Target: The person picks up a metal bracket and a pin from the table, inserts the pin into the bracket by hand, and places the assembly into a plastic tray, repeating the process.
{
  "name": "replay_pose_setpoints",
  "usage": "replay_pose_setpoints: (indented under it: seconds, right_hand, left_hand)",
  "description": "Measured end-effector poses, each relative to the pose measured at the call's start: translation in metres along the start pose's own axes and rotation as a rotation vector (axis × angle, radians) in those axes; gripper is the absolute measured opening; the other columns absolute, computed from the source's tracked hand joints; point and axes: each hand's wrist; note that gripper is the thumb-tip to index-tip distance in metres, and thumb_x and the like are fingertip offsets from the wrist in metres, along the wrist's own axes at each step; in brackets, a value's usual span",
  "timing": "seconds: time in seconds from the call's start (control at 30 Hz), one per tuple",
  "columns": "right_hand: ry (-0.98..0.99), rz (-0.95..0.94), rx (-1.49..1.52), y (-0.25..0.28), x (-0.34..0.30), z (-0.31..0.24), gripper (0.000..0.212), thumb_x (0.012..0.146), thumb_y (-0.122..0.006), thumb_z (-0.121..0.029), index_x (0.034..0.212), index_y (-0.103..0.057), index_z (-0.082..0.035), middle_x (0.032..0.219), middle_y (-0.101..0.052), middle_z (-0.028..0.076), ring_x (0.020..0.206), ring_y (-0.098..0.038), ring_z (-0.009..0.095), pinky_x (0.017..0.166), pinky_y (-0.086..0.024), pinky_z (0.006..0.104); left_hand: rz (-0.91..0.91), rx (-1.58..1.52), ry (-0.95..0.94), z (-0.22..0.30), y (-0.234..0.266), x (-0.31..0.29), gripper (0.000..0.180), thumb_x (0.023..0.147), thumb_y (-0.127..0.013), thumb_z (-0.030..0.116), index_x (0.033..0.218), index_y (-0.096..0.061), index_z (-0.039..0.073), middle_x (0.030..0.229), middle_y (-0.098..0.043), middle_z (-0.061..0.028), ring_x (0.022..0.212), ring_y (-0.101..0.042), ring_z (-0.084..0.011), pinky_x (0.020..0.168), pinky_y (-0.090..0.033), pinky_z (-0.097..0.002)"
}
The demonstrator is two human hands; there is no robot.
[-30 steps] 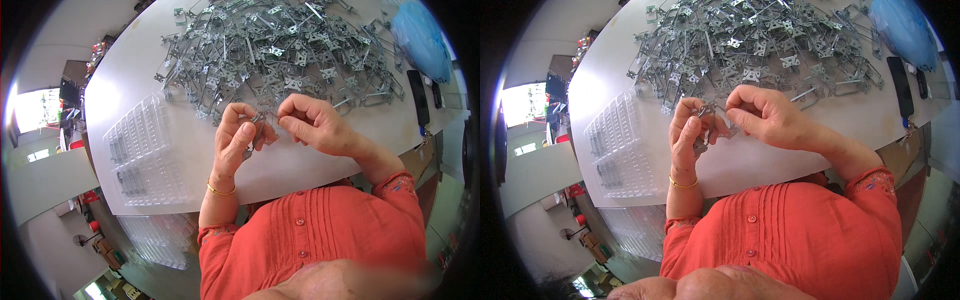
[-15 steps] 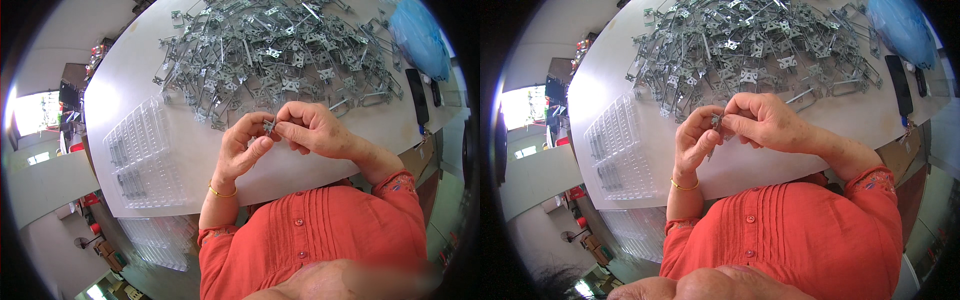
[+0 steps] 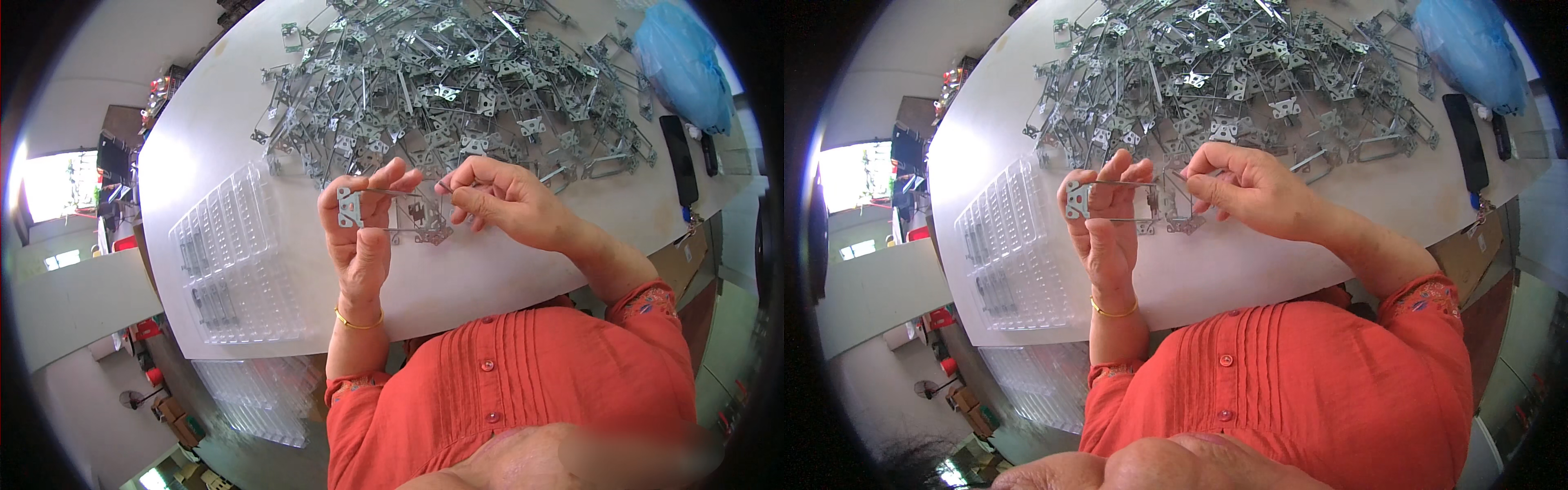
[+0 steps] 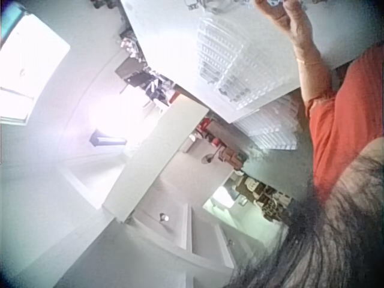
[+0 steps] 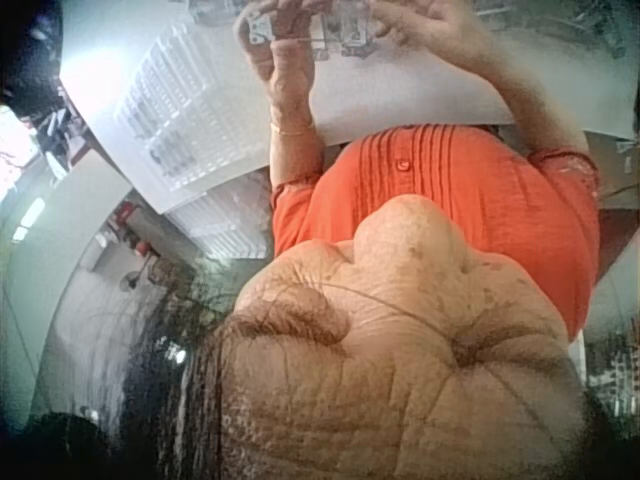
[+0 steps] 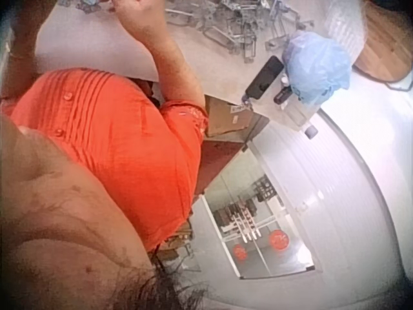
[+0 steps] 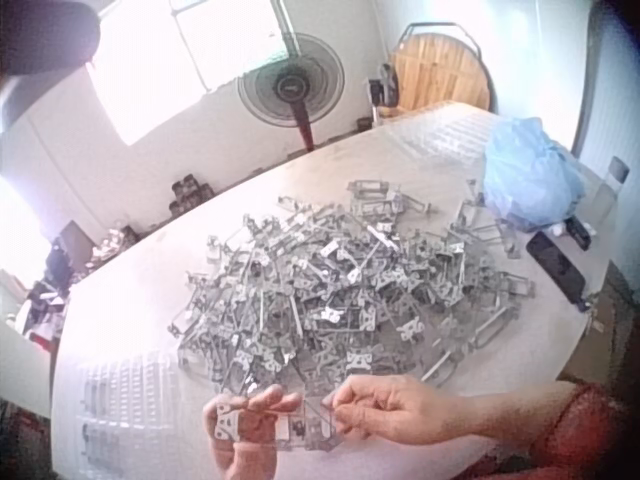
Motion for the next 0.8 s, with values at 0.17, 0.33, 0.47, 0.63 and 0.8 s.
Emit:
replay_pose_setpoints:
  seconds: [0.17, 0.33, 0.47, 0.63, 0.8]
  right_hand:
    - [-0.017, -0.113, 0.235, 0.002, 0.003, 0.007, 0.015, 0.103, -0.057, -0.019, 0.109, -0.059, -0.006, 0.109, -0.065, 0.004, 0.092, -0.065, 0.011, 0.074, -0.054, 0.026]
    - [0.164, 0.116, 0.081, 0.01, 0.006, 0.003, 0.012, 0.101, -0.059, -0.016, 0.106, -0.061, -0.004, 0.092, -0.064, 0.001, 0.085, -0.061, 0.009, 0.075, -0.052, 0.0258]
    - [0.287, 0.144, 0.012, 0.011, 0.004, -0.003, 0.009, 0.099, -0.061, -0.011, 0.105, -0.059, -0.003, 0.092, -0.063, 0.002, 0.085, -0.06, 0.008, 0.076, -0.052, 0.0257]
    - [0.644, 0.103, -0.47, 0.01, 0.004, -0.006, 0.009, 0.092, -0.066, 0.0, 0.098, -0.06, -0.002, 0.096, -0.062, 0.007, 0.09, -0.061, 0.015, 0.076, -0.051, 0.0295]
    - [0.659, 0.148, -0.515, 0.004, 0.004, -0.005, 0.009, 0.09, -0.068, 0.0, 0.095, -0.062, -0.003, 0.095, -0.062, 0.007, 0.089, -0.061, 0.017, 0.074, -0.051, 0.0296]
  left_hand:
    - [-0.062, -0.044, 0.04, -0.002, -0.004, 0.001, 0.056, 0.095, -0.065, 0.035, 0.138, -0.037, 0.011, 0.148, -0.044, -0.0238, 0.134, -0.047, -0.0402, 0.11, -0.038, -0.0531]
    - [-0.106, -0.029, 0.015, -0.004, -0.003, 0.003, 0.054, 0.09, -0.072, 0.014, 0.133, -0.04, 0.004, 0.147, -0.043, -0.027, 0.139, -0.042, -0.0371, 0.114, -0.035, -0.0522]
    - [-0.103, -0.091, 0.118, 0.005, -0.006, 0.007, 0.047, 0.092, -0.067, 0.019, 0.128, -0.046, -0.001, 0.146, -0.044, -0.0266, 0.137, -0.044, -0.0348, 0.112, -0.037, -0.049]
    - [-0.052, -0.052, 0.354, 0.008, -0.004, 0.005, 0.042, 0.1, -0.055, 0.033, 0.123, -0.049, -0.003, 0.135, -0.054, -0.0245, 0.121, -0.058, -0.0307, 0.102, -0.047, -0.0441]
    - [-0.156, -0.233, 0.574, 0.012, -0.003, 0.0, 0.035, 0.106, -0.045, 0.031, 0.115, -0.053, -0.002, 0.113, -0.066, -0.0206, 0.086, -0.068, -0.0207, 0.069, -0.054, -0.0303]
Point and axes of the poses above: each hand's wrist, its own x-axis towards the middle knuckle, its own y-axis out of the back of the hand, z = x × y
